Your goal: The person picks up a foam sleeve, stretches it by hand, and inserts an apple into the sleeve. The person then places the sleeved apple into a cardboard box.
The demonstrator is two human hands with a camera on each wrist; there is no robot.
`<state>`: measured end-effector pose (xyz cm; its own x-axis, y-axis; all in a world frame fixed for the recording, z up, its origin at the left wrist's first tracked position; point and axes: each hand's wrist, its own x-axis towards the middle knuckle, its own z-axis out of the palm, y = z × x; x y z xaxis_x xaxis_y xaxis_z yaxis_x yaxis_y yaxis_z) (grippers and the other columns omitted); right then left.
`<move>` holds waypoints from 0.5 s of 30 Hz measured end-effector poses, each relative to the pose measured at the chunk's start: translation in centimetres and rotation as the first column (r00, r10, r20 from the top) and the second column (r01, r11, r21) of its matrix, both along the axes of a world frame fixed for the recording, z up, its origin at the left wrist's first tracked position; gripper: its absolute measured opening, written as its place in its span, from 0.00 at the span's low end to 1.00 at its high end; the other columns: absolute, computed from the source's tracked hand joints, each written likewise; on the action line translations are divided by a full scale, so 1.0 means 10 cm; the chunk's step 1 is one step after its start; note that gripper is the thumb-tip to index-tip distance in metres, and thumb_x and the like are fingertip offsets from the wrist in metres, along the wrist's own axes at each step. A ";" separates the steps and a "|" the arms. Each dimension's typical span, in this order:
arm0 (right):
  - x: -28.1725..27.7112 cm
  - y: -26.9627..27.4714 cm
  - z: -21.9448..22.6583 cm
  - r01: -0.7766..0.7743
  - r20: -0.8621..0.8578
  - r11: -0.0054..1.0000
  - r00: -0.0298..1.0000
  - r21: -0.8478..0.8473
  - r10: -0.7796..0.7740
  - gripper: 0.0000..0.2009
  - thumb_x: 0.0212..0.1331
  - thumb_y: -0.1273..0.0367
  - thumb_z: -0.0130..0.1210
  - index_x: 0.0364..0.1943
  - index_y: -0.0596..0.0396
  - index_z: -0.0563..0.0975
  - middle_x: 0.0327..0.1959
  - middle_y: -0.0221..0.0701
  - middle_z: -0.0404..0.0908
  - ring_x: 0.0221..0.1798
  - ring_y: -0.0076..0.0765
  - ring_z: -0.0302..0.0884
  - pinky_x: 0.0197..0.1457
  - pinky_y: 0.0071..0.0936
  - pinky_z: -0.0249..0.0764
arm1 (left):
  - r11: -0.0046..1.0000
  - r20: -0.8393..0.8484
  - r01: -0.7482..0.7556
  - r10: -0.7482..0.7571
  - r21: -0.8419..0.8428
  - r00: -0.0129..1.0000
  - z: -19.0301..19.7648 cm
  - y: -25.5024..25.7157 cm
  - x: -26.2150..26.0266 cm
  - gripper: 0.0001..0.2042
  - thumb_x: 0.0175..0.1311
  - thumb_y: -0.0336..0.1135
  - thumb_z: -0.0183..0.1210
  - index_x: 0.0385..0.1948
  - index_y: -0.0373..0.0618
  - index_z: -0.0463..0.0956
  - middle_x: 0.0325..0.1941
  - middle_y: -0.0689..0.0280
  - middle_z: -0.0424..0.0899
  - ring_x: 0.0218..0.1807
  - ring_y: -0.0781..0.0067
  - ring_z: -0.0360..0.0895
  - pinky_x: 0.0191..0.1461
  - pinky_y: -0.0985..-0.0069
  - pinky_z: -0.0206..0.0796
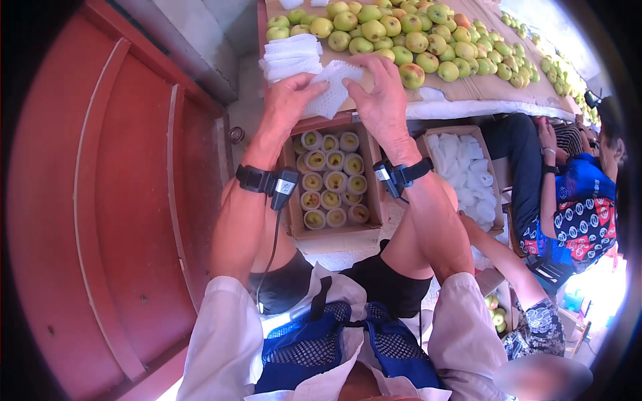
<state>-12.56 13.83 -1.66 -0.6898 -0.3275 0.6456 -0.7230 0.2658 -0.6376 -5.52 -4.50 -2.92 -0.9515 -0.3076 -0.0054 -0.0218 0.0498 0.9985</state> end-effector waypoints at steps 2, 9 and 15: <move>-0.01 0.00 -0.01 -0.008 -0.032 1.000 0.999 0.020 0.009 0.16 0.52 0.71 0.68 0.46 0.49 0.80 0.50 0.35 0.78 0.56 0.48 0.75 0.59 0.40 0.74 | 1.000 0.001 -0.013 0.013 -0.023 1.000 0.01 0.01 0.00 0.12 0.68 0.32 0.64 0.49 0.36 0.84 0.45 0.69 0.87 0.46 0.80 0.80 0.53 0.79 0.72; 0.04 -0.01 -0.05 0.036 -0.129 0.995 0.991 0.092 -0.024 0.13 0.48 0.71 0.70 0.40 0.49 0.83 0.47 0.33 0.78 0.54 0.47 0.75 0.56 0.39 0.74 | 0.969 0.009 -0.067 0.071 -0.238 0.997 0.01 0.02 0.05 0.12 0.67 0.33 0.65 0.46 0.36 0.85 0.40 0.71 0.86 0.41 0.83 0.78 0.47 0.80 0.71; 0.12 0.00 -0.01 0.086 -0.220 0.986 0.974 0.142 -0.053 0.12 0.47 0.70 0.71 0.37 0.48 0.83 0.40 0.30 0.78 0.48 0.44 0.76 0.50 0.39 0.74 | 0.966 -0.006 -0.092 0.093 -0.242 0.996 0.01 0.12 0.10 0.13 0.65 0.37 0.66 0.42 0.35 0.86 0.30 0.68 0.85 0.32 0.82 0.77 0.35 0.78 0.70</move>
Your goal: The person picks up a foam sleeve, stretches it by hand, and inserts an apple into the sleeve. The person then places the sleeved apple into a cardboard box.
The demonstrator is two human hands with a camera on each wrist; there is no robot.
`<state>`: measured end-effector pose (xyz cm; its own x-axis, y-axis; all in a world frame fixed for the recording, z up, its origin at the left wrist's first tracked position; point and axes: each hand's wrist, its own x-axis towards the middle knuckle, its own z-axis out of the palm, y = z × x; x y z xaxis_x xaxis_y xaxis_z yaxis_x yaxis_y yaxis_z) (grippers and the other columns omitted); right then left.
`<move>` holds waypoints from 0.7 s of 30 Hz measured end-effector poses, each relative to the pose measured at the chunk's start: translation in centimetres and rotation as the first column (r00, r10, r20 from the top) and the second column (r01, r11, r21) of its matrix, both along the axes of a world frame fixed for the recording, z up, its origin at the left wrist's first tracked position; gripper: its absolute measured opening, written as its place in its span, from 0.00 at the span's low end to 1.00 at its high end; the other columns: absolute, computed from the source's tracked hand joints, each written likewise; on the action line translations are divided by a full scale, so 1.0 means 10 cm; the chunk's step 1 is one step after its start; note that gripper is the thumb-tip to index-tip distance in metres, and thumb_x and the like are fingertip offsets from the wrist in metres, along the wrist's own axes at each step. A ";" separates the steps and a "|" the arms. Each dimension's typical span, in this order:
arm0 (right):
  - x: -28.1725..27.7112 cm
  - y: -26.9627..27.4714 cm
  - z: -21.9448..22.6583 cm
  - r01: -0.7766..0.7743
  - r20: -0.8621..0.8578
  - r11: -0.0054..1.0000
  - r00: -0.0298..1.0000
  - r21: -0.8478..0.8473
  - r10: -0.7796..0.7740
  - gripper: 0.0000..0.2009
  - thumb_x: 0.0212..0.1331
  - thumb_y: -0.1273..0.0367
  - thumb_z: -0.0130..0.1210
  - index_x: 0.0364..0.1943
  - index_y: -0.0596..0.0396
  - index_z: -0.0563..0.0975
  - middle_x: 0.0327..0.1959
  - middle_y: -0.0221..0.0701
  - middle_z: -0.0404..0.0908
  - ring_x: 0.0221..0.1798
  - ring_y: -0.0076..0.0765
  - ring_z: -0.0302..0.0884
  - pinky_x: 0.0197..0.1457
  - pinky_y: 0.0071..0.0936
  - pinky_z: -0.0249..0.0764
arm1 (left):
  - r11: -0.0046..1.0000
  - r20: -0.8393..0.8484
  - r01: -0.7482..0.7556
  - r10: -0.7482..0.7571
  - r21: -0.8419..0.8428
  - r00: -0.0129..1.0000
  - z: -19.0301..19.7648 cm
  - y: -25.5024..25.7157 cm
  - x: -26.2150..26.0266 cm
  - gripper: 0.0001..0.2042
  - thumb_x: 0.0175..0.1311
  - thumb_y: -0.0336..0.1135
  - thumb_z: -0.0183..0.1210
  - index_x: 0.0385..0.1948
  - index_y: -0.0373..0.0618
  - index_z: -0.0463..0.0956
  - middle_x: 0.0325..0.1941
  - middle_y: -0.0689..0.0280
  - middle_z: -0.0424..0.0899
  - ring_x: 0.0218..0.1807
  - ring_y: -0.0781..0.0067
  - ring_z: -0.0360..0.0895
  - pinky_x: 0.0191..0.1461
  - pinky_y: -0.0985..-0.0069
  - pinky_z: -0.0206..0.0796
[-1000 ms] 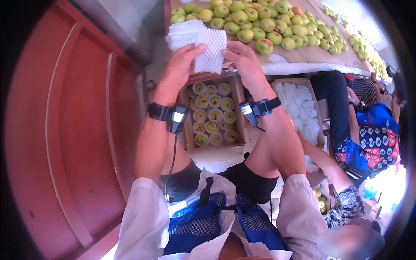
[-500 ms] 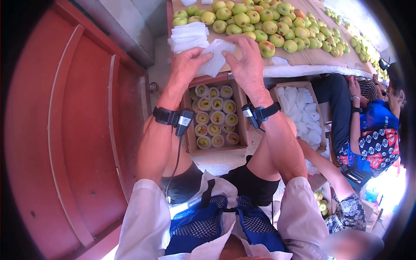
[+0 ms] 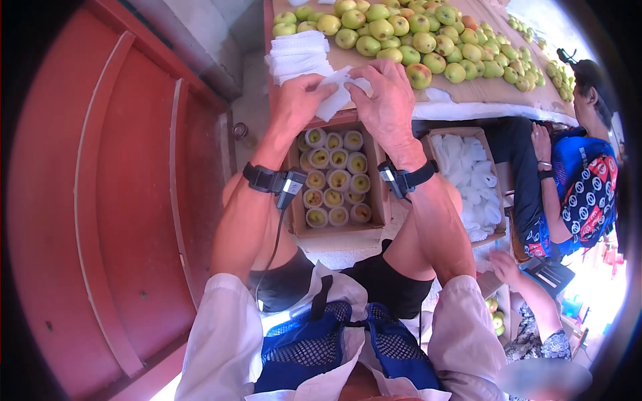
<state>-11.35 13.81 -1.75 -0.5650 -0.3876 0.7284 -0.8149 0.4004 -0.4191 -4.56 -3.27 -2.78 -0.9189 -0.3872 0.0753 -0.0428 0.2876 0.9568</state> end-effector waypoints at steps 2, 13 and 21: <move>0.00 0.00 -0.02 -0.009 0.021 1.000 1.000 0.016 0.009 0.12 0.47 0.69 0.70 0.37 0.48 0.83 0.38 0.29 0.78 0.46 0.44 0.76 0.49 0.39 0.74 | 1.000 0.017 0.004 -0.004 -0.028 1.000 0.01 -0.01 0.01 0.12 0.65 0.35 0.66 0.42 0.35 0.86 0.31 0.69 0.85 0.33 0.83 0.77 0.36 0.78 0.70; -0.03 0.09 -0.15 -0.113 0.373 0.993 0.923 0.030 0.094 0.16 0.59 0.63 0.64 0.49 0.52 0.82 0.44 0.35 0.84 0.48 0.48 0.80 0.55 0.39 0.76 | 0.988 0.053 0.148 -0.150 0.039 0.987 -0.05 -0.05 0.09 0.11 0.67 0.33 0.64 0.45 0.35 0.86 0.36 0.72 0.85 0.37 0.84 0.77 0.42 0.78 0.72; -0.05 0.34 0.07 -0.260 0.702 0.919 0.594 -0.295 0.394 0.14 0.65 0.65 0.61 0.50 0.58 0.82 0.41 0.30 0.87 0.43 0.26 0.80 0.47 0.26 0.75 | 0.815 -0.089 0.351 -0.351 0.462 0.932 0.10 -0.09 0.17 0.24 0.75 0.48 0.57 0.59 0.33 0.77 0.56 0.62 0.83 0.56 0.73 0.79 0.64 0.71 0.68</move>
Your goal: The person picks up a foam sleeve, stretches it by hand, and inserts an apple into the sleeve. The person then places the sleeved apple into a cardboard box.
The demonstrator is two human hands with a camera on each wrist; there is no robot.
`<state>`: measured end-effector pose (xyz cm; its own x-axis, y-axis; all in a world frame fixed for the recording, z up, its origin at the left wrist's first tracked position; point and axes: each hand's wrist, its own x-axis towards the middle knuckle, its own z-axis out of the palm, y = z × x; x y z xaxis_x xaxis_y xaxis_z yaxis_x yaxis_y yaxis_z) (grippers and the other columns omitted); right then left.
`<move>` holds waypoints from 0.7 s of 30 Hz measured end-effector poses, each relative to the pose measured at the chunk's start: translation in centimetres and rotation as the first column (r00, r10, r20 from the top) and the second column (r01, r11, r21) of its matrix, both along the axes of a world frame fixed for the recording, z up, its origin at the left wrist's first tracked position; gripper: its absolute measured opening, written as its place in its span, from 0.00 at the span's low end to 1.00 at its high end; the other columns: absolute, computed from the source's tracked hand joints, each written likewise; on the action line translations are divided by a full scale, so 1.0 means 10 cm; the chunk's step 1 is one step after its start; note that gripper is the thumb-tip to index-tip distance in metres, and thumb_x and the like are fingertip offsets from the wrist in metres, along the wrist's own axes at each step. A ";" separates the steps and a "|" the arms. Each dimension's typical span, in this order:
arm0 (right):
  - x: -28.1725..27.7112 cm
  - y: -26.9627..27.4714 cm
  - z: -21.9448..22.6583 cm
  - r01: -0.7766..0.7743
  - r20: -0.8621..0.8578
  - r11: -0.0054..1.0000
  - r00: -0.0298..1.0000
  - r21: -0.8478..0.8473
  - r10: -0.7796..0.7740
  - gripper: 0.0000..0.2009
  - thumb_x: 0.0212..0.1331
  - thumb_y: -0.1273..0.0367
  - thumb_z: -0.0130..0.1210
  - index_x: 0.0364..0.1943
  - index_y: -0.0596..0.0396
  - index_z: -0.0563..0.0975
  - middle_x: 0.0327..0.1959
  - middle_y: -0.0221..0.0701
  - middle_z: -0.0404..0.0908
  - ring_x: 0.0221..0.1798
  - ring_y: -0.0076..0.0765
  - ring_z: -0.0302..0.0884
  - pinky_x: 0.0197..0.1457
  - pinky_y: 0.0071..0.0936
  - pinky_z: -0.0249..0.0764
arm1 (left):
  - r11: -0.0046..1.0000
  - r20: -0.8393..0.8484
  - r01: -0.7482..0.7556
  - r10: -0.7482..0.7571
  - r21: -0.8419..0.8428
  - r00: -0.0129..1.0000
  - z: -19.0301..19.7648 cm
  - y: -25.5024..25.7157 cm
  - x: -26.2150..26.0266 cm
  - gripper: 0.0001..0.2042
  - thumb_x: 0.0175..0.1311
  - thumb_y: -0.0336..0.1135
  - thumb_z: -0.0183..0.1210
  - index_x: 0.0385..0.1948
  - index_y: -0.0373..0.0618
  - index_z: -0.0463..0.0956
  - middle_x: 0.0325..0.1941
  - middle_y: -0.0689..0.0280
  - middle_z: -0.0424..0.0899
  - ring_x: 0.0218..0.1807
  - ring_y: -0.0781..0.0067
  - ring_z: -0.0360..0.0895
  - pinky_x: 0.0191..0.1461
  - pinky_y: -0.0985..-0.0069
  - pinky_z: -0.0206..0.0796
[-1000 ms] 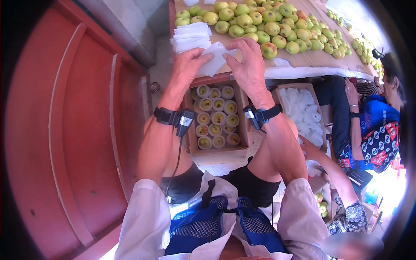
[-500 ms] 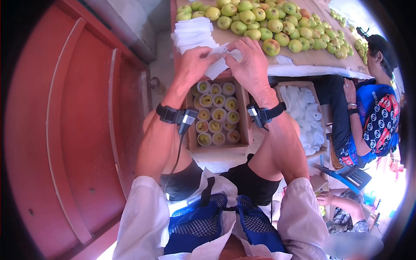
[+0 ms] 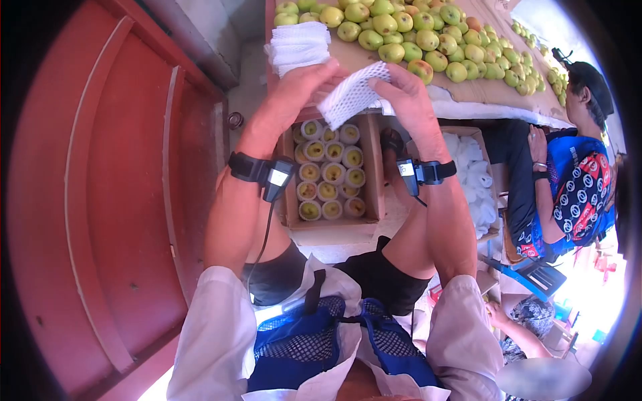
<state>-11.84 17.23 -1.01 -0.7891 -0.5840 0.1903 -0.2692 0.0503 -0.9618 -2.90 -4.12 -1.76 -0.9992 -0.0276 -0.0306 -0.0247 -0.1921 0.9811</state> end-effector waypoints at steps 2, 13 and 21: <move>-0.01 0.07 0.07 -0.056 0.153 0.992 0.986 -0.110 0.072 0.11 0.66 0.68 0.59 0.49 0.57 0.82 0.39 0.21 0.84 0.36 0.15 0.73 0.36 0.17 0.68 | 0.968 0.027 0.037 -0.046 0.250 0.999 0.00 -0.06 -0.01 0.28 0.76 0.53 0.53 0.62 0.33 0.74 0.61 0.58 0.81 0.61 0.66 0.78 0.71 0.67 0.63; -0.17 -0.01 -0.08 -0.132 0.413 0.957 0.881 -0.259 0.233 0.11 0.67 0.71 0.57 0.51 0.54 0.82 0.39 0.20 0.81 0.34 0.11 0.71 0.31 0.12 0.64 | 0.958 0.021 0.077 -0.086 0.275 0.996 -0.05 0.12 -0.11 0.20 0.73 0.40 0.59 0.60 0.38 0.74 0.58 0.63 0.81 0.58 0.70 0.79 0.65 0.67 0.71; -0.12 0.00 -0.12 -0.083 0.468 0.887 0.825 -0.454 0.316 0.14 0.69 0.71 0.55 0.55 0.60 0.79 0.47 0.29 0.85 0.45 0.22 0.82 0.46 0.21 0.78 | 0.927 0.081 0.149 -0.187 0.345 0.979 -0.12 0.07 -0.16 0.18 0.69 0.39 0.64 0.57 0.43 0.77 0.57 0.66 0.82 0.59 0.72 0.78 0.65 0.66 0.68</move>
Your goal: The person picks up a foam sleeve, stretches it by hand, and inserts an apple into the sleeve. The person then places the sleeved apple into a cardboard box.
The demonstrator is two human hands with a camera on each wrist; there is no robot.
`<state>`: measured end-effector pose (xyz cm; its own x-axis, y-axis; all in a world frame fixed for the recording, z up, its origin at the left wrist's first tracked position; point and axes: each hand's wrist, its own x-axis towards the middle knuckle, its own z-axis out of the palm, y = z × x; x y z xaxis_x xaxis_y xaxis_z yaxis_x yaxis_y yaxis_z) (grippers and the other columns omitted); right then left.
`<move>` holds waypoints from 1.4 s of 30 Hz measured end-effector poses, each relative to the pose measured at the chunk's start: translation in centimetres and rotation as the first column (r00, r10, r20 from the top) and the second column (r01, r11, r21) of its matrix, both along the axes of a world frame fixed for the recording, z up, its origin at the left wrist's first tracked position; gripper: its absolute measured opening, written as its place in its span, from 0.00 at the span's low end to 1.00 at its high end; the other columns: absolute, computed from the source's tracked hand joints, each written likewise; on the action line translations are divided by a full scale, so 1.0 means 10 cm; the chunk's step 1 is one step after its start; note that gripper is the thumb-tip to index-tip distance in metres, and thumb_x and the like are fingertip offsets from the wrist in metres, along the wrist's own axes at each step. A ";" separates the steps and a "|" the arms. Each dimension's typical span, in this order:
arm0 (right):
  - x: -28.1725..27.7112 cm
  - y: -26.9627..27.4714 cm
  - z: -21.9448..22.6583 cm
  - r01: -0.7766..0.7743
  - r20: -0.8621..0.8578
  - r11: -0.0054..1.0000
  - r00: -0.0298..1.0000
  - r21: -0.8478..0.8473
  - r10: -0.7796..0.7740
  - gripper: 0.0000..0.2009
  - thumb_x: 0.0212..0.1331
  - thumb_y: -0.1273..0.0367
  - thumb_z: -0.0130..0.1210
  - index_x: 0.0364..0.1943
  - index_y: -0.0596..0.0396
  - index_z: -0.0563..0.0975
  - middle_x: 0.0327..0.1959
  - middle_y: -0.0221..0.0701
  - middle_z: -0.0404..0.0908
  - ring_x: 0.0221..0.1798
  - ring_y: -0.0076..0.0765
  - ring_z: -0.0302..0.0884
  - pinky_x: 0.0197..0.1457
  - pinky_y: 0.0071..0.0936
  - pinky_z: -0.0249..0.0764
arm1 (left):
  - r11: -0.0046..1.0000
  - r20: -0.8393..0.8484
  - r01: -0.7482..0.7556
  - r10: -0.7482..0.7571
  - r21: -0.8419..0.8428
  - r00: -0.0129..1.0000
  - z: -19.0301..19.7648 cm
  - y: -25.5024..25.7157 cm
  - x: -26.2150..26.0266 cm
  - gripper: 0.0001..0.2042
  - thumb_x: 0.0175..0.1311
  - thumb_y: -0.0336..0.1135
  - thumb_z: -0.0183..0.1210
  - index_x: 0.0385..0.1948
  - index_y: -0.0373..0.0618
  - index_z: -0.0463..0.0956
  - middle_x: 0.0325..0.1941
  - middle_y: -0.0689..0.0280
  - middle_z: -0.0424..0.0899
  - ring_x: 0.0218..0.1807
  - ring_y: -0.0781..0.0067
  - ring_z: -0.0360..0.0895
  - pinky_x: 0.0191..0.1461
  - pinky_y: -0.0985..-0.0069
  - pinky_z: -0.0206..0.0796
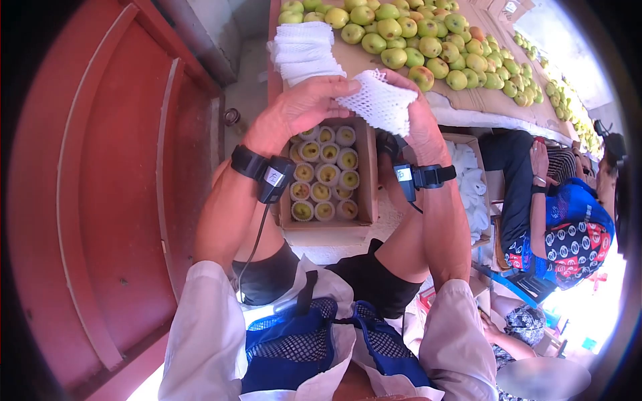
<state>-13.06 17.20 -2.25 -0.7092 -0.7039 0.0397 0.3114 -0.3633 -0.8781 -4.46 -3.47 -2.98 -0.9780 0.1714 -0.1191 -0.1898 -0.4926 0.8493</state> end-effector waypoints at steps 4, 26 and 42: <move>-0.13 -0.03 -0.15 -0.106 -0.039 0.994 0.993 0.027 0.107 0.14 0.70 0.71 0.55 0.55 0.62 0.79 0.48 0.32 0.85 0.47 0.25 0.83 0.50 0.23 0.79 | 0.996 -0.077 -0.065 0.069 0.056 0.995 0.04 -0.01 -0.01 0.17 0.69 0.38 0.64 0.55 0.43 0.78 0.55 0.67 0.83 0.57 0.73 0.78 0.63 0.67 0.69; -0.07 -0.10 0.08 0.023 -0.160 0.983 0.987 0.183 0.006 0.13 0.61 0.71 0.63 0.49 0.58 0.80 0.43 0.26 0.84 0.43 0.21 0.78 0.47 0.20 0.72 | 0.920 -0.106 -0.361 0.348 -0.151 0.931 -0.08 0.03 -0.09 0.10 0.66 0.26 0.61 0.48 0.42 0.76 0.48 0.66 0.82 0.49 0.74 0.82 0.52 0.73 0.77; 0.06 -0.48 -0.10 0.526 -0.571 0.770 0.777 0.361 -0.263 0.15 0.58 0.68 0.65 0.42 0.66 0.76 0.36 0.36 0.85 0.38 0.27 0.81 0.42 0.29 0.77 | 0.067 -0.554 -0.690 0.544 -0.720 0.630 0.12 0.33 -0.11 0.12 0.58 0.34 0.68 0.38 0.42 0.74 0.36 0.58 0.84 0.39 0.58 0.82 0.44 0.63 0.72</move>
